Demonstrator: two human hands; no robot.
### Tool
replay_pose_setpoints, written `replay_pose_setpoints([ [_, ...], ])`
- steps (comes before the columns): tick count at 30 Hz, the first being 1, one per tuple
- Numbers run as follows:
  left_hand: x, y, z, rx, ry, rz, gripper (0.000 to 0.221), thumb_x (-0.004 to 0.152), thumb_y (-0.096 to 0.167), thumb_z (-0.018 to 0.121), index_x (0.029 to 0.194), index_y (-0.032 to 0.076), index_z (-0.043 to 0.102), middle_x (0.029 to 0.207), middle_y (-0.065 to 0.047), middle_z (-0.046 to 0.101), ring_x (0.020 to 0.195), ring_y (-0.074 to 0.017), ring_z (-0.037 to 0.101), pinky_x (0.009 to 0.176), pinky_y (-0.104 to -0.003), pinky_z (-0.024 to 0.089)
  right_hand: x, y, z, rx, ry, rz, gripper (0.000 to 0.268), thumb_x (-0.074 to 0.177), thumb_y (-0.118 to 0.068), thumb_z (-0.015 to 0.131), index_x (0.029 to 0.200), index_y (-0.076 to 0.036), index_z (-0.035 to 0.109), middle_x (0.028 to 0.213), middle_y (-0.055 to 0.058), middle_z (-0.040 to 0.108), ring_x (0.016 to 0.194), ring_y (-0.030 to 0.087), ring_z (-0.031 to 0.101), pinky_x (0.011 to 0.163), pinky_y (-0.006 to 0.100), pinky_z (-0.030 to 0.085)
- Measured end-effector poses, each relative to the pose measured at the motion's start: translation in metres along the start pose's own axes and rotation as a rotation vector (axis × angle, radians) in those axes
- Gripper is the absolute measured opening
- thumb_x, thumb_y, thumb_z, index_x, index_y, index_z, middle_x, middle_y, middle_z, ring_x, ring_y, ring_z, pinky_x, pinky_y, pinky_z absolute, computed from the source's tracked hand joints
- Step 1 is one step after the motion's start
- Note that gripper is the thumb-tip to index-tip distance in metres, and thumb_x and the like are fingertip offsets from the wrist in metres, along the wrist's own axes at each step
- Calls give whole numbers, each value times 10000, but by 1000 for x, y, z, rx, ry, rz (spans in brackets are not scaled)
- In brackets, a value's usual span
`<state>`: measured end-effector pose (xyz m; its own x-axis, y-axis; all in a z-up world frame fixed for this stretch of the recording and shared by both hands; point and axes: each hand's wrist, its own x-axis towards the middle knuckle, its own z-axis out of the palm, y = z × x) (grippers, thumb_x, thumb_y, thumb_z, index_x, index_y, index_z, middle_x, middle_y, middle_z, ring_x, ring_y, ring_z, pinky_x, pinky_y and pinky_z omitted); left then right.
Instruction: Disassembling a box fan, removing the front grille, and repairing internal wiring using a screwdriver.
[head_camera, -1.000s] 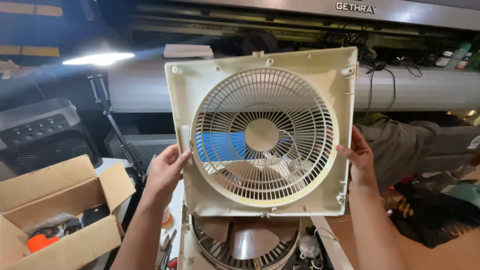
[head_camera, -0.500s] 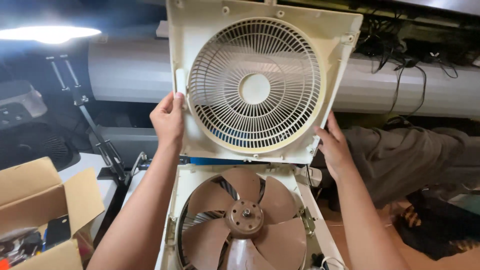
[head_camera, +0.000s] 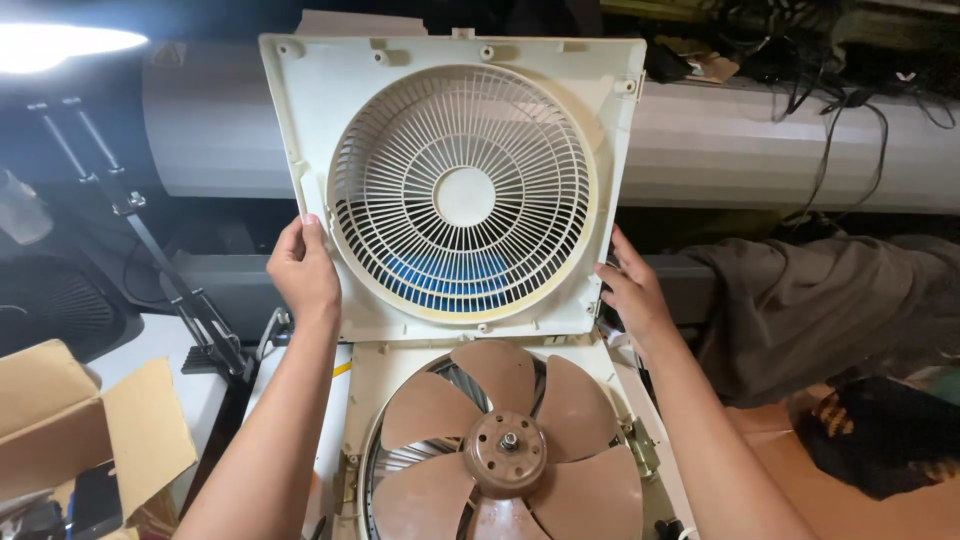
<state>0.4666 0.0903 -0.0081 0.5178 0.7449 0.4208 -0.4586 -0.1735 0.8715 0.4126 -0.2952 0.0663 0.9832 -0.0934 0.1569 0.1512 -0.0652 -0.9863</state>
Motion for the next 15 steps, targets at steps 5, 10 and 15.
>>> replay_pose_setpoints([
  [5,-2,5,-3,23,-74,-16,210,1025,236,684,1200,146,757,1056,-93,771,1023,-190,727,909,-380,569,5,21,0,5,-37,33,754,952,-93,603,1621,-286,313,1716,206,134,1538,464,204,1101,773,196],
  [10,-4,7,-8,24,-151,-2,272,1004,203,710,1266,128,713,1122,-95,754,1090,-184,694,954,-391,551,27,69,-16,-147,-21,-120,817,886,-76,671,1629,-214,359,1617,114,315,1261,277,460,948,498,514],
  [15,-5,17,-13,139,-212,-24,428,975,255,771,1364,122,650,1238,-134,709,1213,-293,654,1019,-474,501,25,75,-14,-149,-26,-164,885,824,-65,745,1619,-153,366,1558,213,296,1345,419,446,1007,545,499],
])
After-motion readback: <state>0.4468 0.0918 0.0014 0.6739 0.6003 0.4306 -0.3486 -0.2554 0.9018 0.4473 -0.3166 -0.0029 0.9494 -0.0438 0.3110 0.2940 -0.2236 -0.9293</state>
